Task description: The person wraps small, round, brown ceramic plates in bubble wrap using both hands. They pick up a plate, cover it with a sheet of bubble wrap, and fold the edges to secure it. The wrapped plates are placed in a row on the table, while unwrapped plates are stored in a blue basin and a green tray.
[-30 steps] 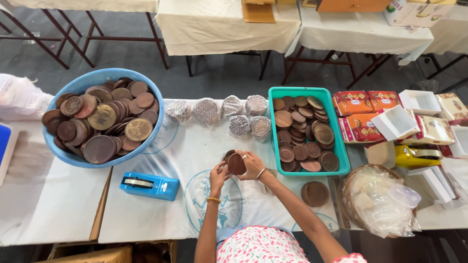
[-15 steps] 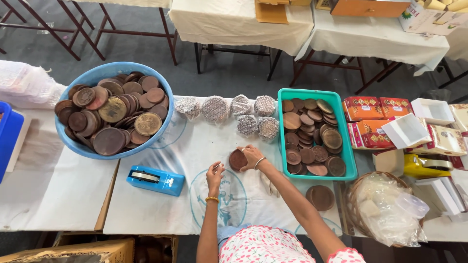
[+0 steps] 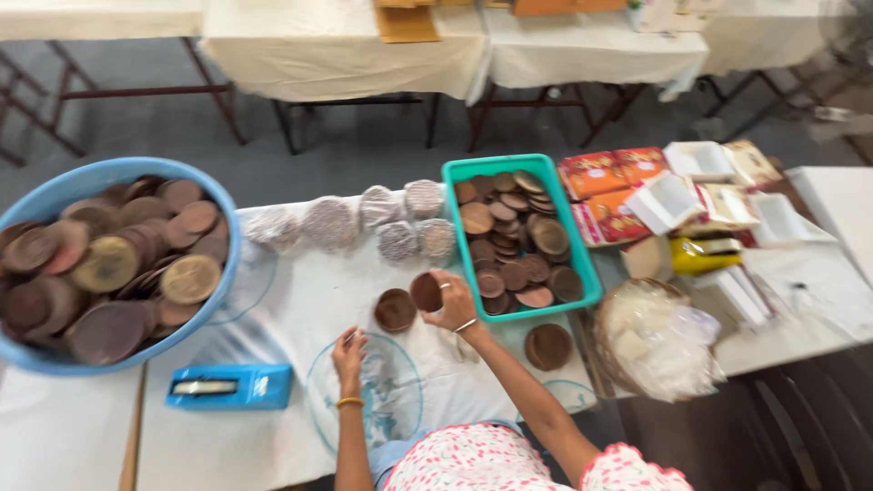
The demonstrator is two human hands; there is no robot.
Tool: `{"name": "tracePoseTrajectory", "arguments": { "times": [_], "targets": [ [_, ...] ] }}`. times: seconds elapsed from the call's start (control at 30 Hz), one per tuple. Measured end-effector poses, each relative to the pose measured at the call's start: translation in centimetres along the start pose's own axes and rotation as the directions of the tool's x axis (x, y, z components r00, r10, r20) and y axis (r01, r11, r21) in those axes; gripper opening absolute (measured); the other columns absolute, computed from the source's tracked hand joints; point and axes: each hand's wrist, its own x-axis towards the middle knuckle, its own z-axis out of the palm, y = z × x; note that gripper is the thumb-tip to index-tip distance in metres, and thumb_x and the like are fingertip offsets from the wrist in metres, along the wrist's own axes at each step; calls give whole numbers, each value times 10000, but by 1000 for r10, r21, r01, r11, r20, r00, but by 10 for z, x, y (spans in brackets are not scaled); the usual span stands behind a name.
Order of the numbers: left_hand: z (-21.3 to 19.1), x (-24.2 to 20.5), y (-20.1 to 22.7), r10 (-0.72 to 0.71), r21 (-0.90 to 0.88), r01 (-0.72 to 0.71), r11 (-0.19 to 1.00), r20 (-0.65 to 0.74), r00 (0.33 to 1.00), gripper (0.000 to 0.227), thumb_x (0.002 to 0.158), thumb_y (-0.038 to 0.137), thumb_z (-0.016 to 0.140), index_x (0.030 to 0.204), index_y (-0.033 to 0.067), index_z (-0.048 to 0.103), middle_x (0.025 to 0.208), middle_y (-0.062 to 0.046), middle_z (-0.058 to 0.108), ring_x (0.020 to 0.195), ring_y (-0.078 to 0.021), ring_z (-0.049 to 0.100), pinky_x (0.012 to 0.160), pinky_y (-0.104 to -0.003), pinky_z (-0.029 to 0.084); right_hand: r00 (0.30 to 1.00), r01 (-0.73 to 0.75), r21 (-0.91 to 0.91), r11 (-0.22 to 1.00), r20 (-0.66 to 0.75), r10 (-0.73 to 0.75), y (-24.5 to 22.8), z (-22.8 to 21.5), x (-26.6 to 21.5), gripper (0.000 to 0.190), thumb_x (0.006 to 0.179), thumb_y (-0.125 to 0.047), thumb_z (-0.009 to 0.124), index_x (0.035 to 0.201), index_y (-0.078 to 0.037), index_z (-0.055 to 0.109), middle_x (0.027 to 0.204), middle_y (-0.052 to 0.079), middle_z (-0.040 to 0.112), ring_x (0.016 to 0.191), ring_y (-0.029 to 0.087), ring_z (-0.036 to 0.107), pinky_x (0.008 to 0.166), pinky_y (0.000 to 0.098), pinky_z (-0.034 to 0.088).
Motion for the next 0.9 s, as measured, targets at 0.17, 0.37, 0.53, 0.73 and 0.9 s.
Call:
{"name": "tracePoseTrajectory", "arguments": {
  "times": [0.17,0.37,0.53,0.73,0.9],
  "targets": [
    [7,-7,0,-32,17,31,999,47,998,392,988,272,642,1320,64,628,1201,-71,739,1055,-173,703,793,-315,531,858,-400,-114,909,-395,328,103,-54,-53,1095,607,-486,903,1488,-22,447,1379,190,596,1201,401,560,1039,506,455],
    [18,-8,-1,-59,74,53,996,82,995,386,992,277,635,1318,70,629,1225,-72,740,1093,-186,701,802,-327,524,660,-735,-154,660,-382,647,182,-96,-101,1166,573,-558,915,1462,14,425,1329,257,599,1175,435,594,1010,504,482],
    [21,-13,1,-70,123,57,991,102,992,379,995,283,630,1312,75,639,1228,-70,740,1095,-192,698,808,-331,525,526,-850,-174,497,-318,789,210,-112,-99,1191,563,-557,922,1487,-17,399,1352,243,587,1205,427,581,1004,526,480],
    [3,-13,-2,-73,113,67,991,46,996,381,994,272,631,1312,63,641,1225,-90,737,1103,-201,695,821,-339,526,548,-754,-461,469,-47,835,254,-108,-95,1182,572,-502,940,1569,-253,357,1411,200,508,1290,407,538,1067,508,486],
    [7,-23,12,-109,139,109,984,-8,994,372,1004,250,616,1315,46,630,1228,-88,740,1115,-207,696,867,-344,538,597,-600,-530,599,203,777,280,-97,-87,1266,490,-245,1006,1547,-345,318,1513,110,407,1341,418,411,1014,545,490]
  ]
}}
